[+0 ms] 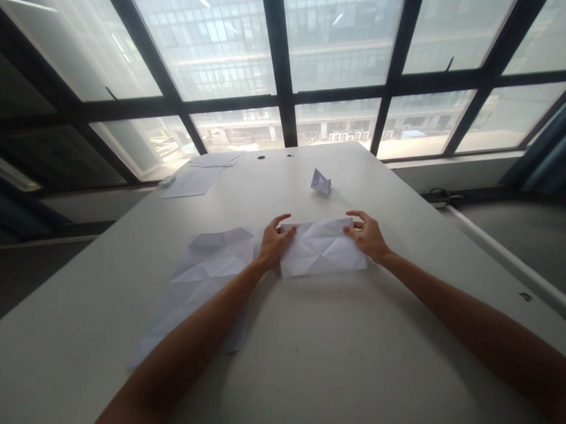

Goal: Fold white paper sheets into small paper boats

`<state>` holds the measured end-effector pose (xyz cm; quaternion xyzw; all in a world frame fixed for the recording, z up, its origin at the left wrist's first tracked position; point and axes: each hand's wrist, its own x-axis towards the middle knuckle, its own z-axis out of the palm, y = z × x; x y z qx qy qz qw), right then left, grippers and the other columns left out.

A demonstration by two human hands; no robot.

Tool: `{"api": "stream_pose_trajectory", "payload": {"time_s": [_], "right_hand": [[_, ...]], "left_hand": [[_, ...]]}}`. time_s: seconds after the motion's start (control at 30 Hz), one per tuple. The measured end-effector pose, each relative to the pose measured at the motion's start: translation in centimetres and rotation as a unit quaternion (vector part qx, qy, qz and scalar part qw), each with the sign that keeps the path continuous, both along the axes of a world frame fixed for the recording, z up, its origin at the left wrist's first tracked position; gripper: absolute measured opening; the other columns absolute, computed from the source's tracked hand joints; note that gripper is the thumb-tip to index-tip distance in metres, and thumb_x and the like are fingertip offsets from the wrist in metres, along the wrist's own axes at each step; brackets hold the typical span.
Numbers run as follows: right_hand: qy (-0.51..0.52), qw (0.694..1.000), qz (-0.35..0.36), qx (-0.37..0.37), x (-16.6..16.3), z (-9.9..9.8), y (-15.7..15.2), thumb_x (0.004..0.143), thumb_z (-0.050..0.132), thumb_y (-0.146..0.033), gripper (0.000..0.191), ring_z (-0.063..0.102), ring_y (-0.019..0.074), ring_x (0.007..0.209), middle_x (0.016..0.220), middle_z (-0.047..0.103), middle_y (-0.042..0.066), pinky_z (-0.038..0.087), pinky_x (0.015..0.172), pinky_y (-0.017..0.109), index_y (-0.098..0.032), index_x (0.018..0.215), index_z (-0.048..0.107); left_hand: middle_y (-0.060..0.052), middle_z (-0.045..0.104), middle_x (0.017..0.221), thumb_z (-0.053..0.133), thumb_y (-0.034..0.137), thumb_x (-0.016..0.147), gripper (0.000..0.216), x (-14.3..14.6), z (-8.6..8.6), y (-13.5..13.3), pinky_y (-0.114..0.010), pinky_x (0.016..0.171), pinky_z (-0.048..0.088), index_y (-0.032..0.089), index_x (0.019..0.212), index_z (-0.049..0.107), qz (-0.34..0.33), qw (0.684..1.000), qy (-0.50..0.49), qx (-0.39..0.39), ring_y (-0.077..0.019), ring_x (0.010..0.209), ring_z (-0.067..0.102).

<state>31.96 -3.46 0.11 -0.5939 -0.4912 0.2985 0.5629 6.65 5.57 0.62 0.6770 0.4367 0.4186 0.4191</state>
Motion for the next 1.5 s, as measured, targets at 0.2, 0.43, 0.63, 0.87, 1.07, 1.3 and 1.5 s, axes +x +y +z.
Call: {"api": "stream_pose_trajectory", "payload": {"time_s": [0.2,0.43,0.63,0.87,1.07,1.3,1.5], "right_hand": [[-0.228,0.974,0.010,-0.015,1.9,-1.7,1.2,0.079,0.063,-0.022,0.051,0.067,0.0209,0.079,0.094,0.071,0.008,0.056,0.074,0.034,-0.016,0.129,0.056],[-0.505,0.862,-0.047,0.006,-2.2,-0.4,-0.6,0.090,0.052,-0.024,0.050,0.038,0.0327,0.136,0.146,0.045,0.020,0.034,0.112,0.047,-0.011,0.139,0.050],[-0.522,0.844,0.119,-0.038,-7.2,-2.5,-0.1,0.098,0.028,-0.024,0.058,0.023,0.0276,0.148,0.159,0.028,0.018,0.020,0.119,0.049,-0.003,0.152,0.029],[-0.537,0.832,0.083,-0.112,-3.9,-3.0,-0.7,0.100,0.027,-0.044,0.064,0.019,0.0279,0.150,0.161,0.023,0.014,0.012,0.119,0.057,-0.010,0.154,0.028],[-0.540,0.829,0.022,-0.143,-0.4,-3.2,-1.2,0.100,0.026,-0.041,0.062,0.021,0.0285,0.149,0.161,0.024,0.016,0.011,0.117,0.061,-0.011,0.154,0.028],[-0.523,0.840,-0.006,-0.148,-0.6,-3.5,-1.0,0.098,0.032,-0.041,0.063,0.023,0.0290,0.148,0.160,0.026,0.018,0.015,0.118,0.057,-0.009,0.153,0.029],[-0.550,0.832,-0.045,-0.058,-1.6,-1.9,-1.7,0.096,0.040,-0.030,0.058,0.016,0.0306,0.150,0.159,0.026,0.020,0.010,0.119,0.058,-0.006,0.149,0.037]], "left_hand": [[-0.008,0.055,0.140,0.051,0.029,0.093,0.042,0.3,-1.1,-0.6,-0.043,0.115,0.034,0.024,0.134,0.056,-0.077,0.939,0.217,0.257,-0.0228,0.132,0.049],[-0.007,0.021,0.162,0.034,0.059,0.098,0.066,0.9,-1.5,-2.2,-0.051,0.121,0.008,0.024,0.155,0.028,-0.260,0.825,0.422,0.271,-0.0272,0.151,0.015],[-0.006,0.020,0.163,0.020,0.046,0.104,0.059,0.9,-1.7,-2.1,-0.049,0.120,0.006,0.024,0.158,0.014,-0.257,0.820,0.435,0.269,-0.0233,0.152,0.009],[-0.007,0.017,0.163,0.023,0.050,0.102,0.062,0.6,-1.6,-2.1,-0.048,0.121,0.005,0.022,0.157,0.019,-0.253,0.819,0.445,0.258,-0.0236,0.152,0.011],[-0.013,0.018,0.162,0.028,0.060,0.098,0.071,0.1,-1.8,-1.6,-0.054,0.120,0.004,0.019,0.156,0.022,-0.212,0.836,0.450,0.232,-0.0282,0.151,0.012],[-0.019,0.024,0.160,0.036,0.036,0.097,0.063,0.3,-1.8,-1.1,-0.061,0.118,0.008,0.010,0.153,0.026,-0.050,0.873,0.450,0.180,-0.0319,0.150,0.018],[-0.008,0.027,0.161,0.038,0.039,0.098,0.060,0.9,-0.7,-2.3,-0.049,0.123,0.006,0.021,0.154,0.028,-0.139,0.849,0.404,0.311,-0.0239,0.151,0.016]]}}
